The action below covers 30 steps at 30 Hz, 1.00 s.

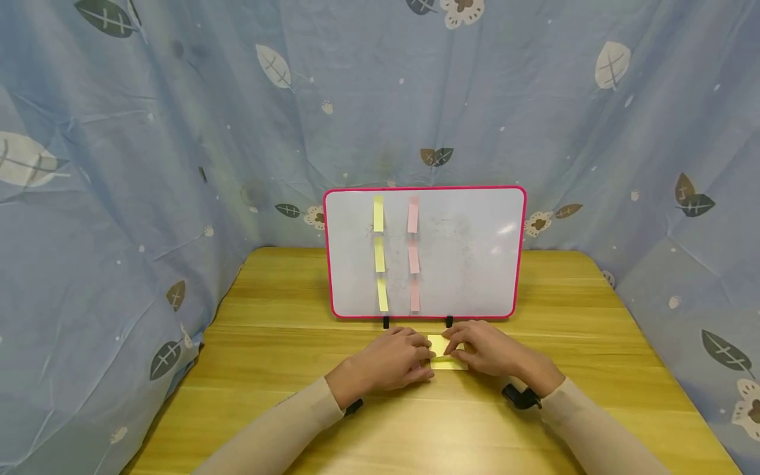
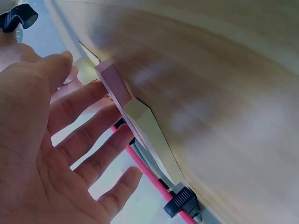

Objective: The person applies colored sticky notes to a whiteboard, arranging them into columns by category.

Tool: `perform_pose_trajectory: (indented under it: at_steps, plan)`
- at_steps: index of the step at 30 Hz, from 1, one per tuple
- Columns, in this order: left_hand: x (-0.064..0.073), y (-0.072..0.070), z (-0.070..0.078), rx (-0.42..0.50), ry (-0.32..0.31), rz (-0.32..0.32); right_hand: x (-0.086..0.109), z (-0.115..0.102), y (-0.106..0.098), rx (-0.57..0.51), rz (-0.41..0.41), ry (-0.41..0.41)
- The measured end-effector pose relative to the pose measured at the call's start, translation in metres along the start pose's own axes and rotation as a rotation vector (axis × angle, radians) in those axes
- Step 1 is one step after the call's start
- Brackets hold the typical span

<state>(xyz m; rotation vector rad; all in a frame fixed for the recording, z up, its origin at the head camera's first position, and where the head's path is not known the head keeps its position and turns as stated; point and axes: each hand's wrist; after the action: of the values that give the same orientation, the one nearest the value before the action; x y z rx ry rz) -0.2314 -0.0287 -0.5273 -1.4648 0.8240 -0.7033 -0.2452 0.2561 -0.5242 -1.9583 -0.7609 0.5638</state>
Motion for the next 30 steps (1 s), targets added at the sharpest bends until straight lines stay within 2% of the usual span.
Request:
perform_pose_trajectory:
  at_steps: [7,14,21,25,30]
  plan:
    - [-0.006,0.0,0.002,0.002,-0.02,0.039,-0.004,-0.002,0.004,0.01,0.05,0.008]
    - [-0.015,-0.001,0.006,-0.045,-0.092,0.044,-0.006,-0.002,0.008,-0.035,0.088,0.011]
    - [-0.017,-0.002,0.004,0.057,-0.174,0.008,-0.006,0.001,0.011,-0.089,0.159,0.022]
    - [-0.012,-0.003,0.001,0.105,-0.17,0.026,-0.007,0.002,0.011,-0.067,0.184,0.058]
    - [-0.008,-0.004,0.0,0.105,-0.121,0.099,-0.008,0.002,0.009,-0.054,0.199,0.075]
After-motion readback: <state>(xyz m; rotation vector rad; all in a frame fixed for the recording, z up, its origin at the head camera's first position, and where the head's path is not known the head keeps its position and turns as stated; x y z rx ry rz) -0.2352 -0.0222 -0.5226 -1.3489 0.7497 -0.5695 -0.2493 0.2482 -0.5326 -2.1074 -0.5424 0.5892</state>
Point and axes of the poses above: each hand's wrist, its own x-axis away from the middle knuckle, its own y-axis out of the palm, z = x × y, and after that the axes turned 2 degrees about -x, right-handed
